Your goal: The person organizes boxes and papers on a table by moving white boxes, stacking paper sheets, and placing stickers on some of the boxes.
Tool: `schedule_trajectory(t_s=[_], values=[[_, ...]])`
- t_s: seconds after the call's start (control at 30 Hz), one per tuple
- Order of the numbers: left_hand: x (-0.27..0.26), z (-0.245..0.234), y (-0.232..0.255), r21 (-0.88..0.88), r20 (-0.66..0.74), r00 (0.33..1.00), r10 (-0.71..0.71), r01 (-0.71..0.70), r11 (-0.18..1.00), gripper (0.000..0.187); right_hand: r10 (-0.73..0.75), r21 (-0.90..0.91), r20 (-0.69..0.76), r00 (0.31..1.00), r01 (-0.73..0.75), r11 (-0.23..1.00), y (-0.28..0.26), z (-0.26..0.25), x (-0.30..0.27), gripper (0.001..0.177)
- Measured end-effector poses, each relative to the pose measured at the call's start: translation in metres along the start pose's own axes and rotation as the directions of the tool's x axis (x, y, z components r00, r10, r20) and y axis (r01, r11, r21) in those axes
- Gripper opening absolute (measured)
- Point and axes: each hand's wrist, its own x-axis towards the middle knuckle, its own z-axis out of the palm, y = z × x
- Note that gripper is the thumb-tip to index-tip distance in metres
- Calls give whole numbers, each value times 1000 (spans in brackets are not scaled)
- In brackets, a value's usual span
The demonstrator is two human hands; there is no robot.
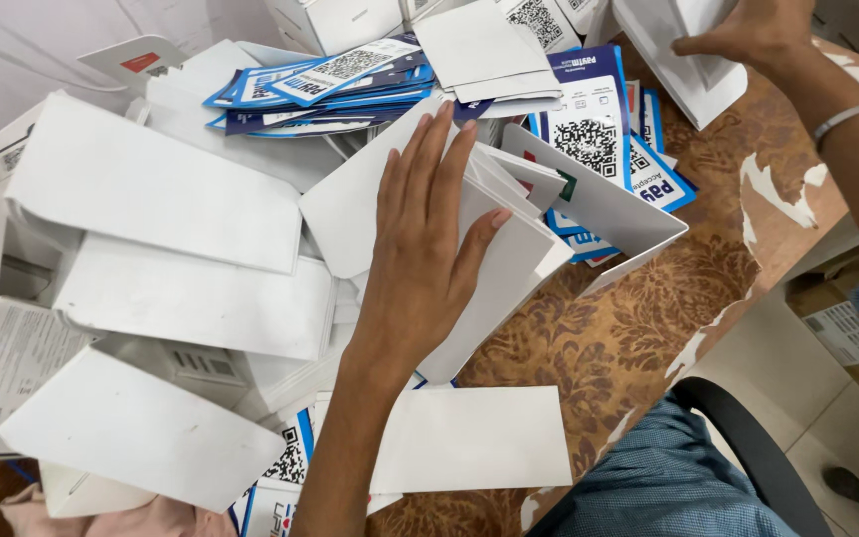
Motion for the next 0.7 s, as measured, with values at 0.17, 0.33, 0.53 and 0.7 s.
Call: schedule_trajectory(t_s=[0.17, 0.33, 0.53, 0.7], values=[[0, 5, -4, 41, 47, 999, -23, 21, 999, 63, -2, 410, 203, 979, -83, 908, -15, 7, -3, 110], [1, -1, -2, 32, 53, 998, -31, 29, 999, 62, -44, 388, 193, 980, -35, 921, -29, -6, -15, 117], [-1, -16, 4, 47, 46, 999, -26, 24, 999, 63, 13, 411, 254, 967, -120, 904, -27, -1, -15, 126], [-4, -33, 6, 74, 27, 999, -28, 26, 997, 62, 13, 125, 177, 984, -36, 992, -49, -6, -16, 139]])
